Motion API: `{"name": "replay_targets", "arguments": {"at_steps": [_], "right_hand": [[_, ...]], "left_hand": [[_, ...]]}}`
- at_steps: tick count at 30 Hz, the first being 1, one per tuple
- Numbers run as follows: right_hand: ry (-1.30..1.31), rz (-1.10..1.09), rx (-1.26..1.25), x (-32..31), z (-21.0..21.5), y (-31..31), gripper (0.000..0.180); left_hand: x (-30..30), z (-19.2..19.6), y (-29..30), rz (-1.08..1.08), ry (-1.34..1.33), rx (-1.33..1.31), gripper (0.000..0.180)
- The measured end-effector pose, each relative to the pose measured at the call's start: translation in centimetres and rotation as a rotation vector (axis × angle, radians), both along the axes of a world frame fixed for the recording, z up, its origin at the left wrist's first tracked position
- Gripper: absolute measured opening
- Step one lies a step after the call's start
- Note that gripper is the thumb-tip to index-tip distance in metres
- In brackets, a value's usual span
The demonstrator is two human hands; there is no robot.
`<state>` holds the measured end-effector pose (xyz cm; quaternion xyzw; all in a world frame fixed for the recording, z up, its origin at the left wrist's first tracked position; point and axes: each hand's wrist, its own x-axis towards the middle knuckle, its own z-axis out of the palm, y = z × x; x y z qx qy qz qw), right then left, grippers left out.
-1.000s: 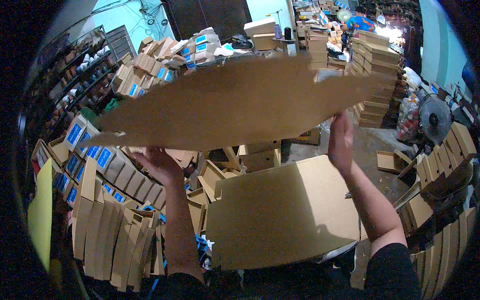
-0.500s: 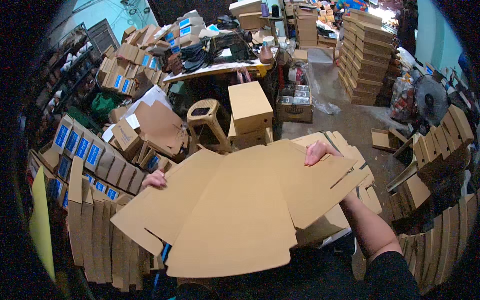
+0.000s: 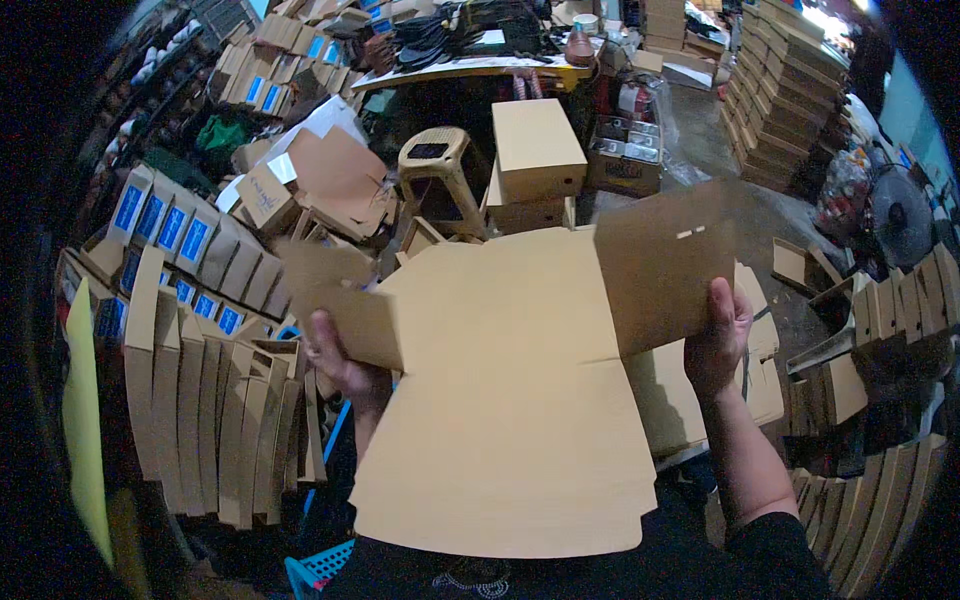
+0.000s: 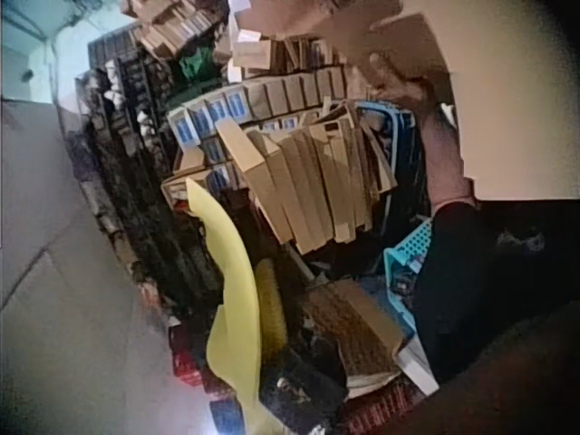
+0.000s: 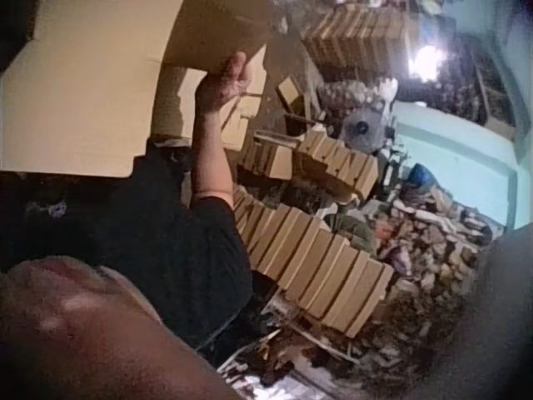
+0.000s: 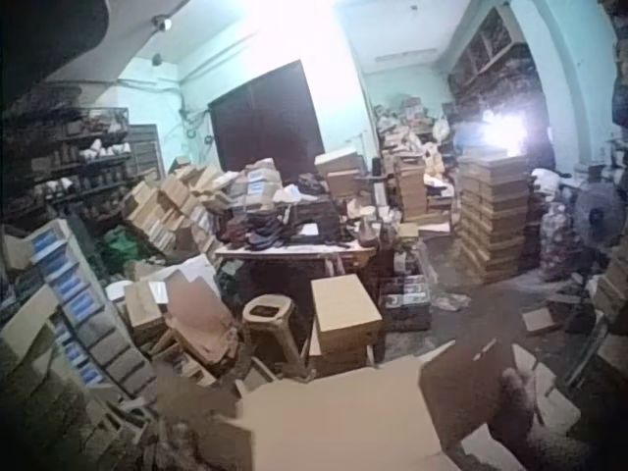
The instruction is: Assembling shoe boxes from flat cardboard sheets in a warehouse setting.
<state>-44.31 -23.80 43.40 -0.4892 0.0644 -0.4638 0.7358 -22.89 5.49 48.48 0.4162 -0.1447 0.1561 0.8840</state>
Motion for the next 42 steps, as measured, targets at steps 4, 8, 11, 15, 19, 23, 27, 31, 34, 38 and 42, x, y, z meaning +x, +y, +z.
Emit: {"name": "replay_targets", "arguments": {"at_steps": [4, 8, 11, 15, 19, 23, 27, 31, 34, 38, 42], "right_hand": [[0.143, -0.017, -0.105, 1.1, 0.6, -0.2, 0.026], [0.295, -0.071, -0.307, 1.5, 4.1, 0.0, 0.016], [0.580, 0.132, -0.832, 2.5, 7.6, 2.0, 0.015], [0.445, 0.192, -1.232, 4.1, 9.1, 2.6, 0.020], [0.352, 0.283, -1.314, 4.4, 9.4, 1.9, 0.023], [0.348, 0.345, -1.324, 4.2, 9.0, 2.3, 0.023], [0.340, 0.386, -1.373, 4.2, 8.2, 2.6, 0.024], [0.329, 0.329, -1.429, 4.2, 7.4, 2.9, 0.025], [0.335, 0.327, -1.408, 4.1, 6.5, 3.0, 0.026], [0.337, 0.338, -1.360, 4.0, 5.6, 3.9, 0.028], [0.326, 0.231, -1.391, 4.4, 4.7, 3.9, 0.029]], "left_hand": [[1.6, -2.2, 3.0, -0.093, -0.110, 0.221, 0.020], [-0.1, -0.1, 2.4, -0.205, -0.116, 0.492, 0.010], [-0.3, -0.1, 1.6, -0.237, -0.300, 0.577, 0.012], [-1.2, 0.4, 0.6, -0.256, -0.457, 0.611, 0.015], [-1.6, -0.2, 0.2, -0.207, -0.434, 0.569, 0.014], [-1.8, -1.2, -0.2, -0.147, -0.385, 0.532, 0.014], [-2.2, -1.5, -0.5, -0.220, -0.527, 0.674, 0.015], [-2.2, -0.3, -0.7, -0.276, -0.555, 0.905, 0.020], [-1.9, 0.1, -0.4, -0.311, -0.640, 0.944, 0.022], [-2.1, -0.2, -0.8, -0.356, -0.734, 0.980, 0.023], [-2.1, -0.8, -1.6, -0.410, -0.768, 1.101, 0.026]]}}
